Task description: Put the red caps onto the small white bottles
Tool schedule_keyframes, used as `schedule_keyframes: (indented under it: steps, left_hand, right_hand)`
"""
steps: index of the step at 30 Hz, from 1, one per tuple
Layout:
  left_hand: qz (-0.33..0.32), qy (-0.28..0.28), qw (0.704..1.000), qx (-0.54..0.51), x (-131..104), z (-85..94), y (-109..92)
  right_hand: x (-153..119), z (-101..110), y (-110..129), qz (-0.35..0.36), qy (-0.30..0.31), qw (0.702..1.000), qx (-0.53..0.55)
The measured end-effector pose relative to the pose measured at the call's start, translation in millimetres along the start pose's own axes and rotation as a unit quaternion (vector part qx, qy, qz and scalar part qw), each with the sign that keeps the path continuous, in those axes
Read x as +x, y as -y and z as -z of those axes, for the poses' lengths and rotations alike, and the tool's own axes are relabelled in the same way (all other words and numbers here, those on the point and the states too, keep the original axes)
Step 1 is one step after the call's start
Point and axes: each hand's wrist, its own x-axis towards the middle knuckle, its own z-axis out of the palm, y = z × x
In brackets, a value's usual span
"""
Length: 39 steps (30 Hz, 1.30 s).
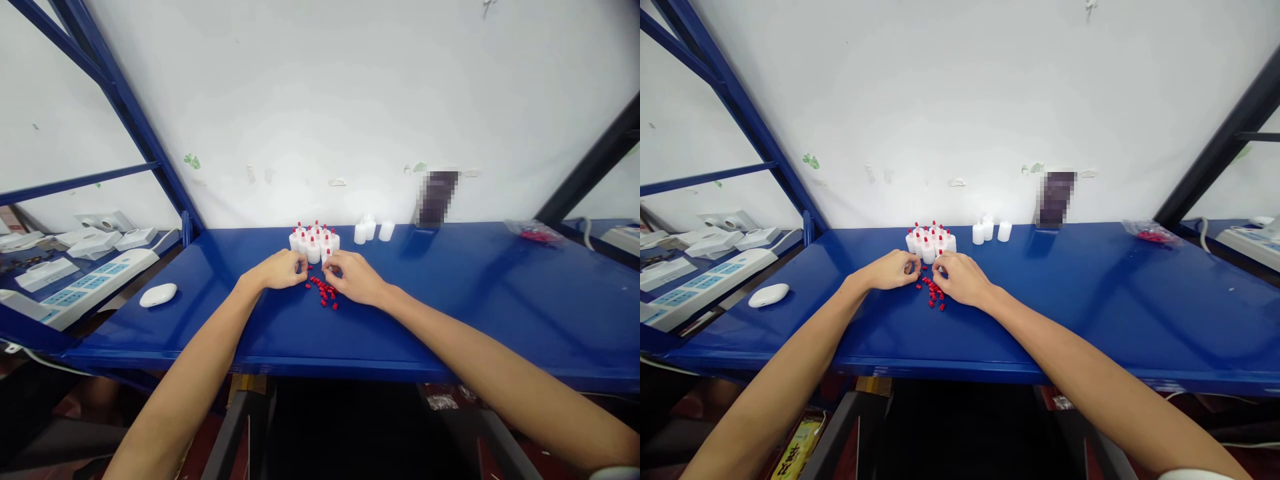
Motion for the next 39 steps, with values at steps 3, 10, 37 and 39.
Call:
schedule_keyframes:
  steps: [3,10,37,39]
  left_hand:
    - [0.006,-0.007,1.000,-0.011,-2.5,5.0,-4.1]
    - [0.041,0.061,0.996,-0.050,-8.5,14.8,-2.2]
    - [0.030,0.096,0.989,-0.107,-10.0,12.8,1.2]
    - [0.023,0.091,0.990,-0.107,-9.8,12.4,2.0]
  right_hand:
    - [0.0,-1.2,-0.5,-0.001,-0.018,1.000,0.017]
    - [-0.7,-2.3,-1.2,-0.026,0.040,0.999,0.000]
    - [-1.8,-3.5,-2.2,-0.016,0.049,0.998,-0.022]
    - [-1.7,-3.1,-1.9,-0.015,0.050,0.998,-0.022]
